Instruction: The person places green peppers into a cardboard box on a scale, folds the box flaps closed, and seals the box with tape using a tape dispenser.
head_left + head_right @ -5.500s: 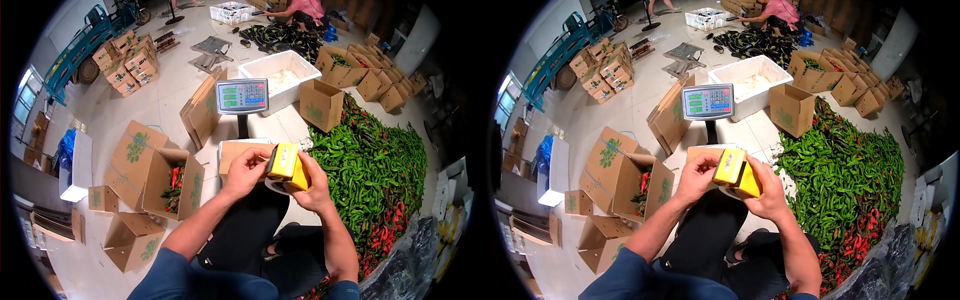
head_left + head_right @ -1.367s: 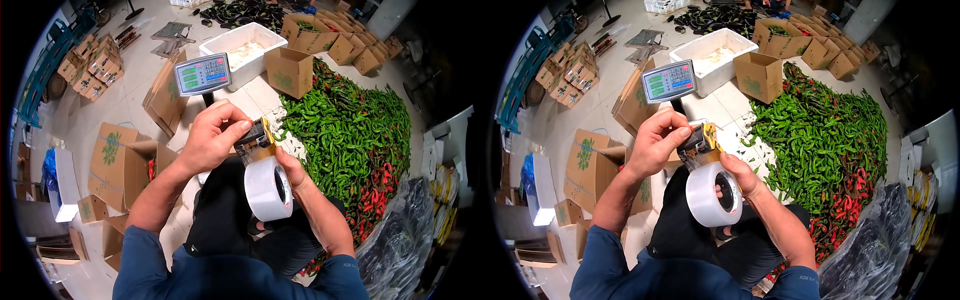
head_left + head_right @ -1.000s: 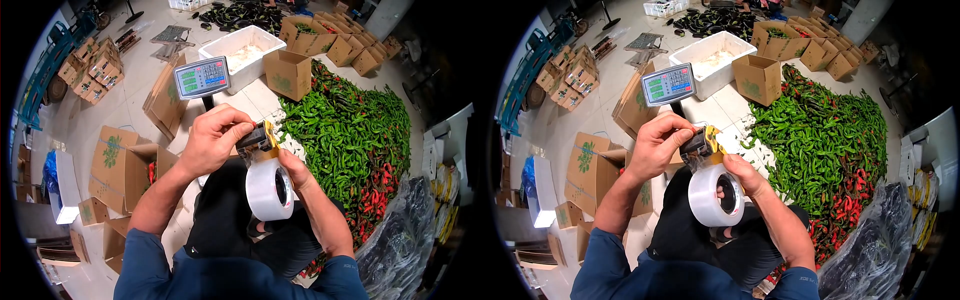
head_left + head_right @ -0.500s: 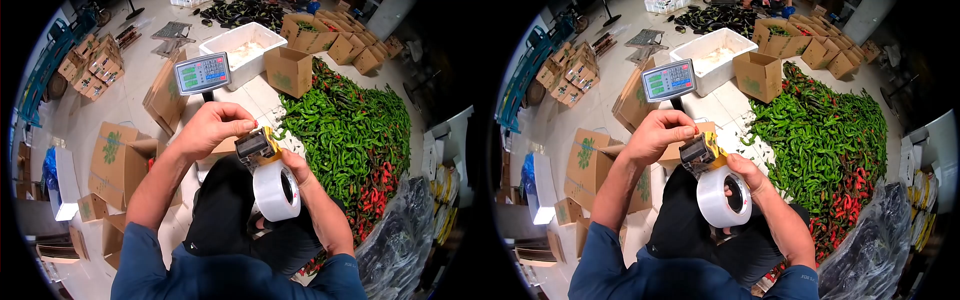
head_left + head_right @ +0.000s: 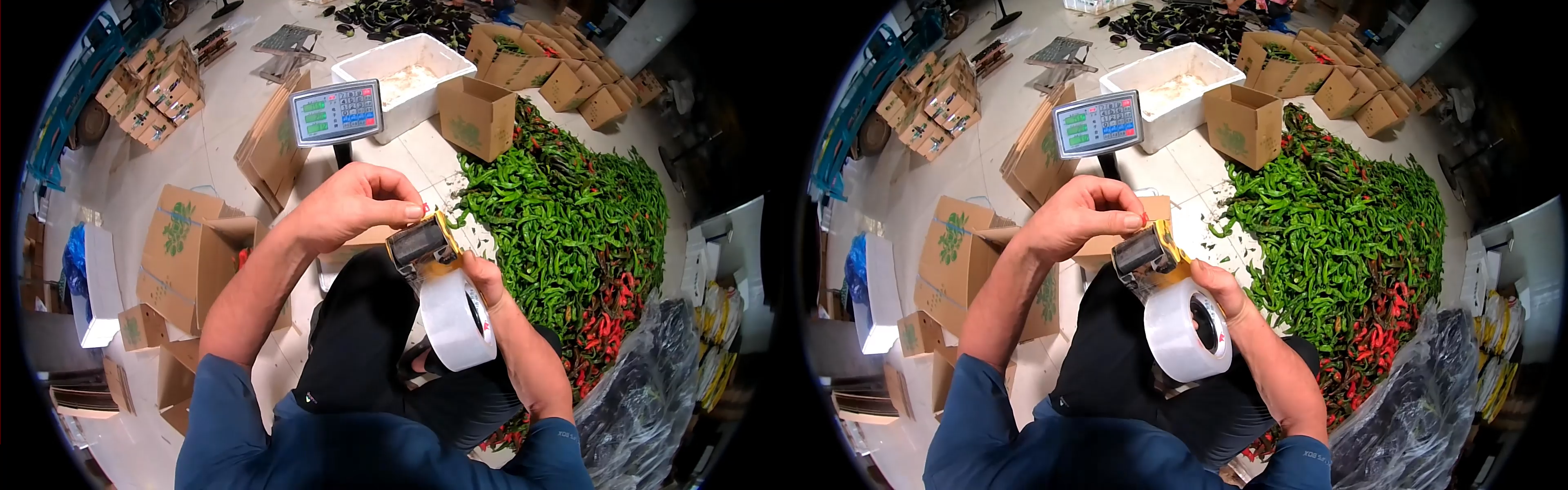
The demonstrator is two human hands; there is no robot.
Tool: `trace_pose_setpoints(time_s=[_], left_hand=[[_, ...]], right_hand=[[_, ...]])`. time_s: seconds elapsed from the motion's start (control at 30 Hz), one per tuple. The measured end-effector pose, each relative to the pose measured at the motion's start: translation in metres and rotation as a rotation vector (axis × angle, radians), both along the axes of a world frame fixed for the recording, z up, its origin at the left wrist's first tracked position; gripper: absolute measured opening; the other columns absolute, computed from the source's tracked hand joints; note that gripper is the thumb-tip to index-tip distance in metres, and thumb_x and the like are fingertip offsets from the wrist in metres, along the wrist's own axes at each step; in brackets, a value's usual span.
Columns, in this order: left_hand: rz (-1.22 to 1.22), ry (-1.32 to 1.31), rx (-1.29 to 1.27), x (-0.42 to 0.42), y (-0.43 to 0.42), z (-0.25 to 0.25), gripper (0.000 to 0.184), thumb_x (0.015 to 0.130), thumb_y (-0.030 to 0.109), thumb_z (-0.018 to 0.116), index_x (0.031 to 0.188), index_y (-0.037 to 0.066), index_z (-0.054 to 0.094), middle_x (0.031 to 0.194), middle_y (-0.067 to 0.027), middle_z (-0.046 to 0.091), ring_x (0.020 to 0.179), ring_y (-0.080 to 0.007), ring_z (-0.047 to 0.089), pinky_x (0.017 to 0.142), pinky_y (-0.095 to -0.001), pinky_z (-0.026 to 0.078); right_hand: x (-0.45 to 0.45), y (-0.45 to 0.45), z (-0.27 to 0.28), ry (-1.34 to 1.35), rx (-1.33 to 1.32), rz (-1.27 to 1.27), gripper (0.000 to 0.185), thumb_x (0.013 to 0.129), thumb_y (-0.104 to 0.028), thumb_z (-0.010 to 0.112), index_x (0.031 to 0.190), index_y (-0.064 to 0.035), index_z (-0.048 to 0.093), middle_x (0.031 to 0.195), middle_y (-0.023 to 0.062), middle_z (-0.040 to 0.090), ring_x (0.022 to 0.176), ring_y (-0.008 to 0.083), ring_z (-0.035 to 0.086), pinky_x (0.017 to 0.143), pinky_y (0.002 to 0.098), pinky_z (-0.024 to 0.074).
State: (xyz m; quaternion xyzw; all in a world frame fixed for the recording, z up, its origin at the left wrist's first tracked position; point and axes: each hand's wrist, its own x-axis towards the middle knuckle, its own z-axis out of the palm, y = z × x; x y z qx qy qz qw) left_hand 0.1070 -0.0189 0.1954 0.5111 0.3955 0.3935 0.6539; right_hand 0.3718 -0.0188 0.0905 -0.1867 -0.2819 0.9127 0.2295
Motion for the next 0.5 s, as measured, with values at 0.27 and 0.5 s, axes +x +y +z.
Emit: trace_pose_setpoints(time_s=[0.27, 0.5], left_hand=[[0.045, -0.108, -0.011, 0.009, -0.002, -0.015, 0.017, 0.092, 0.017, 0.077, 0.093, 0.002, 0.070, 0.090, -0.0005, 0.069, 0.086, -0.0075, 0.061, 0.082, -0.0242, 0.049], [-0.020, -0.167, -0.123, 0.004, -0.004, -0.034, 0.016, 0.091, 0.014, 0.078, 0.093, 0.000, 0.071, 0.089, -0.0021, 0.069, 0.082, -0.0085, 0.062, 0.078, -0.0249, 0.050]], right_hand=[[-0.005, 0.000, 0.018, -0.111, 0.142, 0.015, 0.084, 0.085, -0.055, 0.075, 0.132, 0.0098, 0.053, 0.081, 0.0087, 0.067, 0.055, 0.0100, 0.059, 0.047, 0.0225, 0.0479], [-0.001, -0.003, 0.021, -0.191, 0.314, 0.050, 0.080, 0.083, -0.058, 0.077, 0.120, 0.0108, 0.062, 0.075, 0.0076, 0.064, 0.050, 0.0095, 0.053, 0.044, 0.0223, 0.0405]])
